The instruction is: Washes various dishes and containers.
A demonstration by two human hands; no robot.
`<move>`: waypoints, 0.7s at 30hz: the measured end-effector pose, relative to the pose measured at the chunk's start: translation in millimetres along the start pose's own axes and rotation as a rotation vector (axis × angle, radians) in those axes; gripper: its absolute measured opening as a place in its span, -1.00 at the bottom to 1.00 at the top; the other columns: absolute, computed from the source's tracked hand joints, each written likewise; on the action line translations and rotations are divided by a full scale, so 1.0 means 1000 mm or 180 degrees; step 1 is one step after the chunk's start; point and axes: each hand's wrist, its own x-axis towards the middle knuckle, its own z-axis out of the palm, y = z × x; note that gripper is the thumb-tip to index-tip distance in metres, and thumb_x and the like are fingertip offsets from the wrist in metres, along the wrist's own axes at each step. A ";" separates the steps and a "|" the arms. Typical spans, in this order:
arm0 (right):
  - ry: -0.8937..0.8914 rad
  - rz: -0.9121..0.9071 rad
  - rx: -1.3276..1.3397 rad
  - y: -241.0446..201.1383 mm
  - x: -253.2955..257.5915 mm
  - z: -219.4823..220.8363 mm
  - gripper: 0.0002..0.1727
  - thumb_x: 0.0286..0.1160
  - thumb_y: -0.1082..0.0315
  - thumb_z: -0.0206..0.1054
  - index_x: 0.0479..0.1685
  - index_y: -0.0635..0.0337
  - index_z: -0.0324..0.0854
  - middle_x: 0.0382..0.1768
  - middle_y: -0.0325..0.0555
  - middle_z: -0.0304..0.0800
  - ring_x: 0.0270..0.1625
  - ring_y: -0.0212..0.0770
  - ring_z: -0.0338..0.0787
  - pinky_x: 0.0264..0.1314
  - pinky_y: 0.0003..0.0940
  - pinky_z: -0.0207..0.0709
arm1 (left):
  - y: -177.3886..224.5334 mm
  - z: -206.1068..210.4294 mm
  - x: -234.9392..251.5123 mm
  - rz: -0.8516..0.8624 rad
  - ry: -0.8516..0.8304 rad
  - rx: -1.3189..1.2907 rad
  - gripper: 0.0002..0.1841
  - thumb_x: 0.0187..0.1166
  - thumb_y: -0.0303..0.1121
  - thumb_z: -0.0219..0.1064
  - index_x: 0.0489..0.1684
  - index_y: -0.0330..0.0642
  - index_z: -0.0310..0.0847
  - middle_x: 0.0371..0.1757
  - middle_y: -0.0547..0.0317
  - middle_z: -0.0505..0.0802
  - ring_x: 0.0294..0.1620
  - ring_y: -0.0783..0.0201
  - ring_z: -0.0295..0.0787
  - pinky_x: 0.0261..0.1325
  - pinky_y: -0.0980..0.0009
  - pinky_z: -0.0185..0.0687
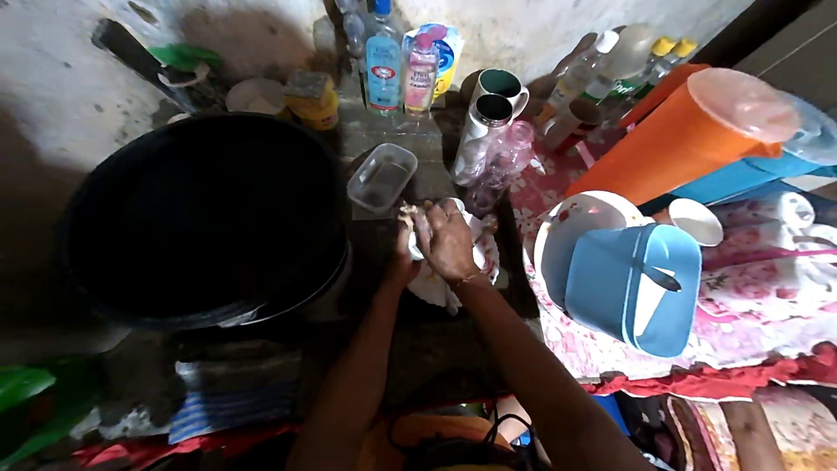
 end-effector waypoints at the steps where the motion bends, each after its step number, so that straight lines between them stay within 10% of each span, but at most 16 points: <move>1: -0.0099 0.0164 0.0025 -0.003 0.007 -0.005 -0.63 0.67 0.20 0.27 0.00 0.39 0.78 -0.10 0.33 0.78 -0.06 0.29 0.85 -0.12 0.16 0.71 | -0.004 -0.002 0.004 0.0220 -0.0033 0.0090 -0.56 0.84 -0.29 -0.25 0.57 -0.19 0.27 0.18 0.31 0.68 0.14 0.58 0.63 0.25 0.51 0.59; 6: -0.0626 0.1142 0.0183 -0.026 0.032 -0.019 -0.51 0.86 0.05 0.07 0.07 0.36 0.69 -0.19 0.32 0.79 -0.10 0.32 0.83 -0.12 0.28 0.63 | 0.000 0.000 0.008 0.0586 0.0529 0.0888 -0.52 0.78 -0.36 -0.06 0.62 -0.39 0.24 0.47 -0.09 0.58 0.38 0.34 0.54 0.44 0.37 0.47; 12: -0.0572 0.0549 0.0190 -0.013 0.006 0.015 -0.51 0.52 0.38 0.35 0.43 0.39 0.60 0.31 0.51 0.62 0.38 0.46 0.64 0.33 0.27 0.56 | 0.017 0.008 -0.002 0.0001 0.0769 0.1227 -0.55 0.90 -0.39 -0.16 0.66 -0.46 0.22 0.49 -0.31 0.58 0.42 0.09 0.56 0.49 0.19 0.46; 21: -0.0891 0.1654 0.0669 -0.011 0.030 -0.023 -0.49 0.85 0.00 0.09 0.12 0.34 0.66 -0.17 0.33 0.75 -0.14 0.31 0.79 -0.10 0.29 0.62 | 0.003 0.000 0.008 0.0460 0.0502 0.1262 -0.54 0.79 -0.39 -0.10 0.62 -0.40 0.26 0.52 -0.21 0.55 0.44 0.18 0.51 0.48 0.23 0.45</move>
